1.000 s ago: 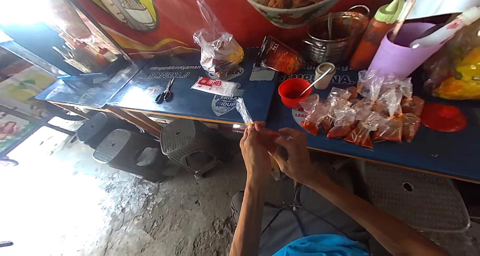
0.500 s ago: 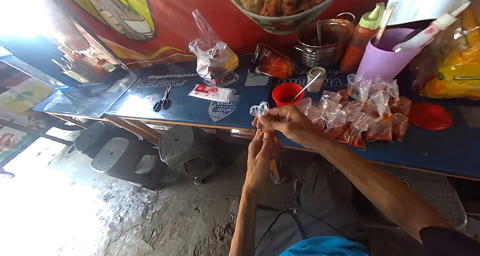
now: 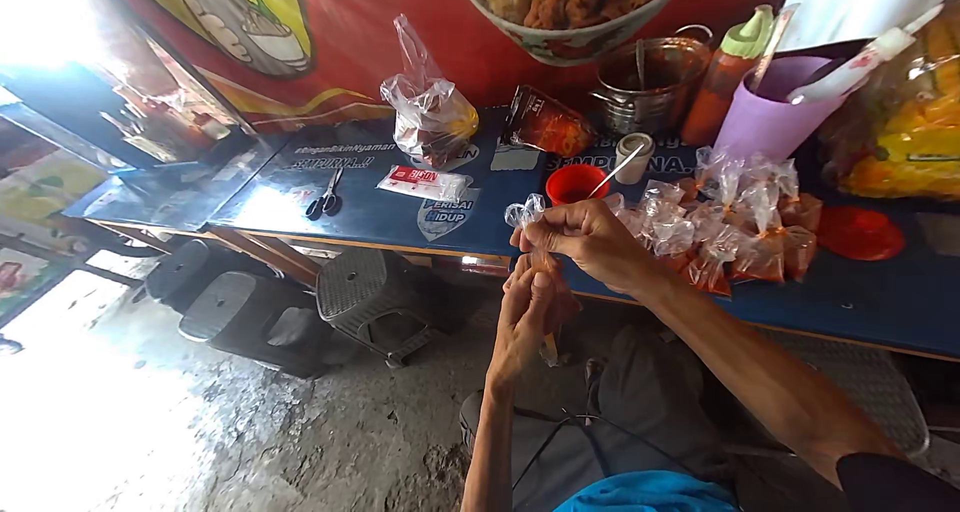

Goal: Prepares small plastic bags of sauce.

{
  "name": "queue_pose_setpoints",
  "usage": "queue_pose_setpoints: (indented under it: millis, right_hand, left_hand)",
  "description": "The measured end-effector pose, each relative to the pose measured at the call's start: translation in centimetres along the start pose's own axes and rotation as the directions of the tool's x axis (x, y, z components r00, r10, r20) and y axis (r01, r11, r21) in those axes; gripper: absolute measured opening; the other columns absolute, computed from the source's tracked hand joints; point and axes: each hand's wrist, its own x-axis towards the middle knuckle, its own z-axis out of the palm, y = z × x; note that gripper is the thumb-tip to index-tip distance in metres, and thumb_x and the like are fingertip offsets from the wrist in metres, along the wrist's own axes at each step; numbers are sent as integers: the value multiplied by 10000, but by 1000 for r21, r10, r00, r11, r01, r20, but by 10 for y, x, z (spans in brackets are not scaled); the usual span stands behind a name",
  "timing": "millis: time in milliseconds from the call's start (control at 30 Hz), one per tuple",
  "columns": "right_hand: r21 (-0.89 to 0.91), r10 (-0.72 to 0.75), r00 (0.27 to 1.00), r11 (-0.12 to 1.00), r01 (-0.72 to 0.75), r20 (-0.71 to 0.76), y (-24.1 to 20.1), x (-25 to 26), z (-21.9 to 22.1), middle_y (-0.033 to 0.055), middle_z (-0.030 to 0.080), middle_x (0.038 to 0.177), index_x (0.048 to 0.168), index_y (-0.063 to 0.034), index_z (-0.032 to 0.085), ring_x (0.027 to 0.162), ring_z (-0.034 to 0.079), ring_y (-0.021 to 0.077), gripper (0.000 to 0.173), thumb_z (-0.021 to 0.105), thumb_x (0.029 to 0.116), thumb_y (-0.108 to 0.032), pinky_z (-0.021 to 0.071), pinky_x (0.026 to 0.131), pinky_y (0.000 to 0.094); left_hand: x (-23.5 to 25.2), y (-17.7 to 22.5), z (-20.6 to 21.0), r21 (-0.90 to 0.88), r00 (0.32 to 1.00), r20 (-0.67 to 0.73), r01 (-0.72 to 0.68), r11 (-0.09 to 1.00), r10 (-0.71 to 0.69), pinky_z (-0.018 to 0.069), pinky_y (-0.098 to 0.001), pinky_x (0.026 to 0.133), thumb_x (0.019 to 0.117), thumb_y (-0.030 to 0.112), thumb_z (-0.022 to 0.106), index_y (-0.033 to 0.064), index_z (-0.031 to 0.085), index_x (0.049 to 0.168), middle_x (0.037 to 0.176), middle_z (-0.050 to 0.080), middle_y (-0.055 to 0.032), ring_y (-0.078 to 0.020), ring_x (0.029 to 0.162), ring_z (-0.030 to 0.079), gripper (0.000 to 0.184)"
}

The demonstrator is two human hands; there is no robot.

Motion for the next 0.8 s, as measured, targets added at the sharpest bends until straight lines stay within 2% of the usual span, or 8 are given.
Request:
queue_pose_setpoints:
  millis: [100, 200, 267, 367, 533, 633, 700, 800]
  right_hand:
    - [-245, -102, 991, 966, 77, -88, 7, -6, 0, 16, 732, 995, 1046, -56, 740, 858, 666, 46, 213, 571, 1047, -186, 554, 765, 222]
    - [-587, -304, 942, 792, 166, -144, 39, -36, 3, 78, 656, 1330, 1354, -77, 629, 1213, 615, 212, 350, 534, 1036, -187, 525, 1001, 436]
    - [-699, -482, 868, 662, 270, -122, 71, -59, 14, 147, 646, 1310, 1301, -113, 665, 1202, 603, 308, 333, 579, 979, -114, 504, 989, 486]
    - [-751, -610, 781, 577, 321, -134, 112, -70, 30, 114, 580, 1276, 1257, -302, 612, 1159, 574, 230, 318, 619, 982, -145, 485, 979, 316]
    - [-715, -731, 659, 554, 426, -174, 135, -50, 36, 84, 599, 1173, 1187, -172, 621, 1124, 577, 178, 184, 633, 1005, -197, 454, 1026, 273]
    - [-467, -609, 736, 764, 445, -295, 126, -54, 40, 105, 670, 1151, 1206, -60, 682, 1112, 627, 151, 268, 697, 971, -189, 517, 992, 273]
    - [-94, -356, 851, 933, 348, -386, 112, -63, 49, 125, 685, 1165, 1228, 57, 653, 1087, 669, 159, 322, 701, 961, -118, 573, 966, 315]
    - [501, 193, 922, 866, 1, -336, 88, -68, 51, 84, 714, 1048, 1232, 49, 604, 940, 703, 139, 248, 532, 1019, -57, 596, 867, 307]
  left_hand:
    - [4, 1, 6, -71, 984, -151, 83, 994, -93, 546, -215, 785, 1062, 114, 378, 80, 648, 905, 903, 615, 63, -7, 857, 611, 315]
    - [9, 6, 6, -150, 930, -297, 179, 972, -217, 580, -265, 712, 1073, 113, 325, 36, 633, 996, 848, 643, 13, -62, 760, 643, 327]
    - [14, 8, 7, -217, 893, -354, 213, 953, -280, 576, -263, 677, 1091, 121, 296, 31, 614, 1015, 800, 637, 2, -74, 709, 637, 340]
    - [18, 8, 19, -329, 827, -421, 243, 912, -372, 529, -231, 502, 1113, 133, 276, 26, 589, 984, 650, 640, -26, -87, 542, 622, 355]
    - [22, 10, 33, -350, 774, -486, 253, 902, -405, 545, -238, 627, 1099, 100, 340, 50, 585, 925, 742, 611, -8, -78, 665, 619, 304]
    - [23, 14, 26, -355, 777, -464, 276, 893, -425, 565, -281, 679, 1079, 79, 371, 34, 604, 925, 789, 640, -41, -112, 723, 643, 283]
    - [21, 15, 20, -352, 791, -416, 314, 882, -448, 574, -292, 709, 1066, 71, 385, 20, 629, 948, 828, 662, -56, -127, 764, 660, 275]
    - [20, 12, 9, -343, 816, -276, 410, 845, -508, 573, -304, 762, 1076, 88, 372, 28, 636, 941, 867, 680, -59, -139, 828, 672, 303]
